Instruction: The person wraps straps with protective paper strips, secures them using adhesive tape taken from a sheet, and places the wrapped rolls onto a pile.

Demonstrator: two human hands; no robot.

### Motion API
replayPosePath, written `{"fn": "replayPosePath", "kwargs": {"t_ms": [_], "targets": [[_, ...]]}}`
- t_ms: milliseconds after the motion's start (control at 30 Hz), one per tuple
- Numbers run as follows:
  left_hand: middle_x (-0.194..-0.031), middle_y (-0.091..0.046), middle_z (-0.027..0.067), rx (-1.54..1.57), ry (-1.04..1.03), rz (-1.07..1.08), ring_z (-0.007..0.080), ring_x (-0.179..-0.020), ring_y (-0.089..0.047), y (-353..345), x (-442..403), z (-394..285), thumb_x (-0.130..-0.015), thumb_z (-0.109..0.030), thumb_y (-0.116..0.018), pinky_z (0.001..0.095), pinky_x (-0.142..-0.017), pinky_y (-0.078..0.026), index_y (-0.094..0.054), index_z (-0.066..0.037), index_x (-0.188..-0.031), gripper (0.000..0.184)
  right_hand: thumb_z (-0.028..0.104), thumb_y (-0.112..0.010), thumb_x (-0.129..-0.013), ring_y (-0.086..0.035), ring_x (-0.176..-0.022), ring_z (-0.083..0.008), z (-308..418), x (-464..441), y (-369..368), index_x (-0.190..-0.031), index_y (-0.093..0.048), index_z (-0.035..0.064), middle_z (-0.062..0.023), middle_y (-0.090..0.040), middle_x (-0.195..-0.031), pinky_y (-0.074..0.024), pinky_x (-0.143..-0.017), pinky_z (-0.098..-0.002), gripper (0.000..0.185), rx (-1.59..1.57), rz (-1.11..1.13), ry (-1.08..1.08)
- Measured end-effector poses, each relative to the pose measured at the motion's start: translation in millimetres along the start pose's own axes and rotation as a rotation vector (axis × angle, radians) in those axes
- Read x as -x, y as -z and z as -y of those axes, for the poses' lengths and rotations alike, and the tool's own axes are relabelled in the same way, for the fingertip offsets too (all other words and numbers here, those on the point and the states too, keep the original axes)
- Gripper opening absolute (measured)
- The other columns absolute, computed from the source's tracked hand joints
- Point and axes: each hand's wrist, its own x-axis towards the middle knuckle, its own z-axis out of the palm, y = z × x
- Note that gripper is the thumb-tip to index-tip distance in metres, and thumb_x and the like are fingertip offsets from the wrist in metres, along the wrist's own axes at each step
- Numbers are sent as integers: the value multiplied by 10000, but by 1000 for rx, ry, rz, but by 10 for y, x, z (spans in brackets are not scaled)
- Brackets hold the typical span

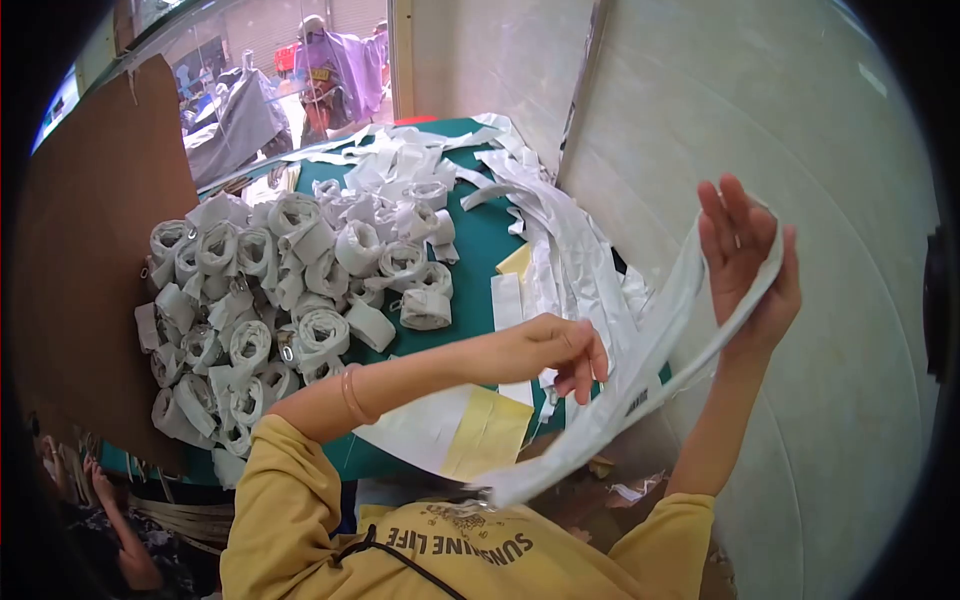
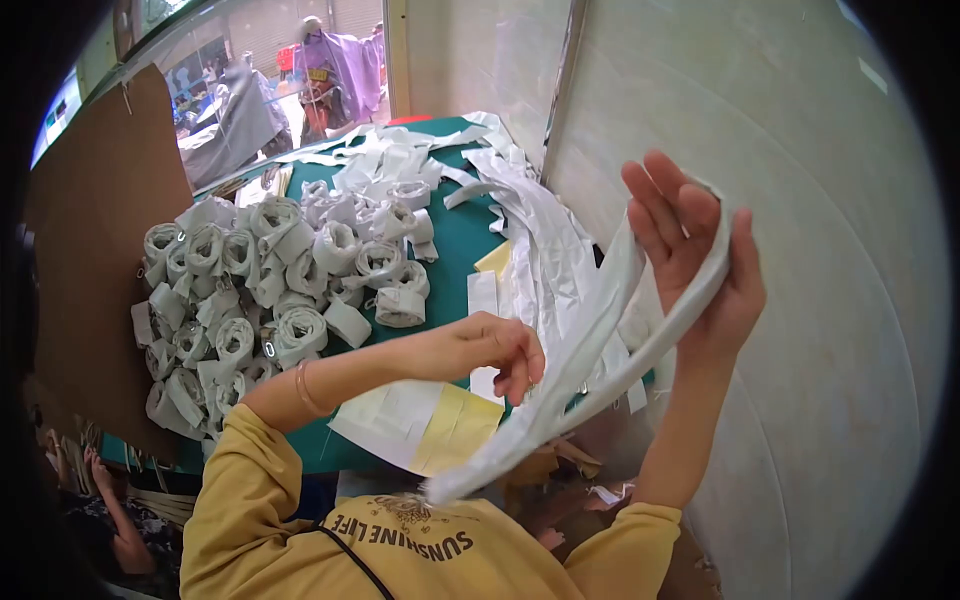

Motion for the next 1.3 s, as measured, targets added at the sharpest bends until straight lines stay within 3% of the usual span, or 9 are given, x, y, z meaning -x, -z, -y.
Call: {"fn": "replayPosePath", "kwargs": {"t_ms": [233,467,600,700,800,900,1000,1067,1300], "targets": [[-662,-498,2,-220,397,-256,110,-620,-455,46,242,119,-911,-650,-115,254,-645,-413,-586,-16,-734,809,364,-299,-983,-501,-999,-307,479,-156,-410,-850,-636,40,-149,-535,-1077,-455,-841,-347,486,171,490,-189],[-1249,-488,198,1251,90,-77,287,-1131,-526,-38,-305,405,-741,-806,-309,400,-991,-401,-351,27,-1299,1004,359,-415,-952,-612,-950,-203,234,114,-468,-904,-658,8,-93,-668,-923,-495,-849,-316,429,-27,1314,-659],[-1156,-569,114,951,-29,-516,199,-1016,-589,62,-706,270,-936,-202,-525,352,-920,-463,-465,12,-1174,326,343,-417,-962,-456,-1198,-388,84,1299,-154,-1335,-332,-102,-231,-455,-1302,-355,-1018,-468,587,-88,889,-1137],[-1025,-630,81,512,-42,-424,148,-951,-591,-193,-614,274,-932,-244,-536,308,-854,-472,-503,-18,-1158,321,399,-559,-894,-623,-962,-323,-540,1461,-372,-1235,-427,-50,-233,-604,-1052,-515,-822,-413,579,100,-407,-895],[-1015,-625,67,105,158,-166,107,-801,-599,-367,-407,95,-935,-271,-521,303,-736,-518,-515,-50,-1191,339,298,-490,-950,-616,-708,-185,-746,1452,-192,-1108,-498,-10,-120,-631,-872,-497,-621,-320,347,723,-367,-699],[-1272,-483,114,-138,-419,-115,193,-1077,-539,-59,-263,278,-929,-489,-435,391,-966,-416,-295,-45,-1380,648,179,-482,-954,-567,-606,-101,-678,1391,-180,-1039,-545,-11,-70,-637,-797,-467,-575,-254,218,772,-530,-589],[-1226,-517,144,432,74,-234,200,-1081,-538,97,-5,-259,-944,-486,-396,343,-944,-413,-452,-2,-1240,570,159,-485,-950,-538,-568,-80,-571,1342,-8,-1004,-544,7,-39,-603,-743,-430,-538,-230,172,868,-444,-514],[-1123,-554,105,-340,24,-399,172,-949,-568,26,145,-374,-758,-797,-308,314,-820,-448,-485,-15,-1131,885,188,-504,-947,-525,-554,-73,-570,1314,37,-977,-538,22,-22,-577,-710,-408,-524,-220,172,988,-368,-442],[-769,-620,80,-55,238,-229,167,-619,-570,-335,414,-407,-936,-577,-291,267,-576,-431,-549,1,-851,639,153,-506,-938,-503,-537,-74,-666,1308,103,-969,-544,20,-22,-579,-712,-406,-523,-221,141,941,-450,-544]]}}
